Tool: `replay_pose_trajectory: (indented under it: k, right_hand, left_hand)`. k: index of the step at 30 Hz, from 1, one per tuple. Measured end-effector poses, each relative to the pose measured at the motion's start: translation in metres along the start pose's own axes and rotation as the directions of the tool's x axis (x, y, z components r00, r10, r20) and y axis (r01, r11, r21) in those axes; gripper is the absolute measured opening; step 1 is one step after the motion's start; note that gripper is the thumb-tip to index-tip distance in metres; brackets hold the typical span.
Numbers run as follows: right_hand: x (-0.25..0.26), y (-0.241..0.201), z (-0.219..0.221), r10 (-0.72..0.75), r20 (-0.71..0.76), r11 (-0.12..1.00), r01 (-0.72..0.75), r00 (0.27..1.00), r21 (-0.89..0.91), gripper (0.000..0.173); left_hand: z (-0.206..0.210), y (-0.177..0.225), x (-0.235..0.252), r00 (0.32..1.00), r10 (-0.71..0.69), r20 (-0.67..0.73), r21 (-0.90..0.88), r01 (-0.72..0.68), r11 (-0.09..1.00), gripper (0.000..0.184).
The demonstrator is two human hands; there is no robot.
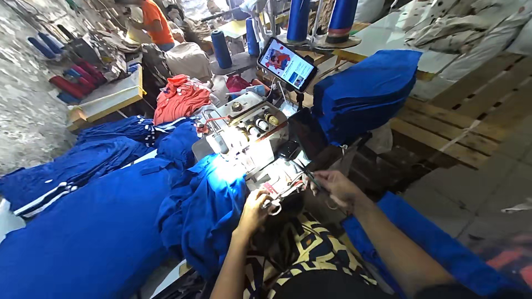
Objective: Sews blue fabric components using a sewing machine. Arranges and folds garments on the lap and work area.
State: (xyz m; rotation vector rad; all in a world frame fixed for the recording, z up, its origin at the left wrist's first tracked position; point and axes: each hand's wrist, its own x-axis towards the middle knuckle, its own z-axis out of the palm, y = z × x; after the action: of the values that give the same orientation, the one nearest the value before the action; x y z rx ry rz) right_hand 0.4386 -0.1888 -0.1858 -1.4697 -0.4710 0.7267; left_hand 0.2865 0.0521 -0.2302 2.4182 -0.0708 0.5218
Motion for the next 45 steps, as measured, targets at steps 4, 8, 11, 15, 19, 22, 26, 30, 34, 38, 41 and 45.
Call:
replay_pose_trajectory:
  k: [4,8,11,15,19,22,26,30,34,38,41,45]
  right_hand:
    - [-0.031,0.068,0.014,-0.145,-0.027,0.913,0.123,0.989,-0.389,0.020]
    - [-0.022,0.116,0.018,-0.626,0.056,0.379,0.366,0.778,-0.850,0.018]
    - [-0.015,0.110,0.032,-0.657,0.177,0.179,0.380,0.733,-0.907,0.019]
    - [-0.008,0.107,0.050,-0.575,0.287,0.126,0.430,0.766,-0.894,0.018]
    - [-0.017,0.053,0.031,-0.168,0.101,0.532,0.177,0.981,-0.828,0.020]
    - [-0.013,0.016,0.014,-0.107,-0.010,0.800,0.080,0.994,-0.595,0.032]
    - [0.013,-0.005,0.033,-0.221,-0.065,0.714,0.116,0.973,-0.690,0.053]
    - [0.041,-0.016,0.063,-0.039,0.006,0.381,0.021,0.999,-0.924,0.054]
    - [0.047,-0.028,0.082,0.072,0.008,0.233,-0.009,0.997,-0.972,0.032]
    - [0.046,-0.025,0.078,0.025,-0.011,0.190,-0.015,1.000,-0.982,0.029]
    - [0.035,-0.005,0.053,-0.286,-0.010,0.442,0.122,0.958,-0.889,0.023]
    - [0.008,0.010,0.031,-0.355,-0.261,0.898,0.250,0.898,-0.361,0.010]
  left_hand:
    - [-0.004,-0.003,-0.001,0.989,-0.116,-0.089,-0.143,0.102,0.984,0.013]
    - [-0.004,-0.006,-0.004,0.975,-0.180,-0.130,-0.284,0.137,0.949,0.014]
    - [-0.004,-0.003,-0.005,0.948,-0.253,-0.193,-0.477,0.135,0.868,0.009]
    - [-0.005,0.000,-0.006,0.928,-0.313,-0.203,-0.619,0.126,0.775,0.007]
    - [-0.007,0.004,-0.004,0.893,-0.405,-0.199,-0.704,0.157,0.692,0.010]
    - [-0.005,0.005,-0.001,0.889,-0.401,-0.220,-0.714,0.133,0.687,0.010]
    - [-0.006,0.005,0.000,0.892,-0.407,-0.198,-0.719,0.150,0.679,0.009]
    - [-0.006,0.004,-0.006,0.888,-0.412,-0.203,-0.723,0.148,0.675,0.008]
    - [-0.007,0.005,-0.007,0.872,-0.453,-0.185,-0.747,0.175,0.642,0.009]
    - [-0.006,0.005,-0.005,0.881,-0.433,-0.192,-0.707,0.182,0.683,0.006]
    - [-0.007,0.007,-0.006,0.882,-0.428,-0.196,-0.691,0.186,0.699,0.005]
    - [-0.007,0.007,-0.006,0.879,-0.434,-0.196,-0.717,0.173,0.675,0.007]
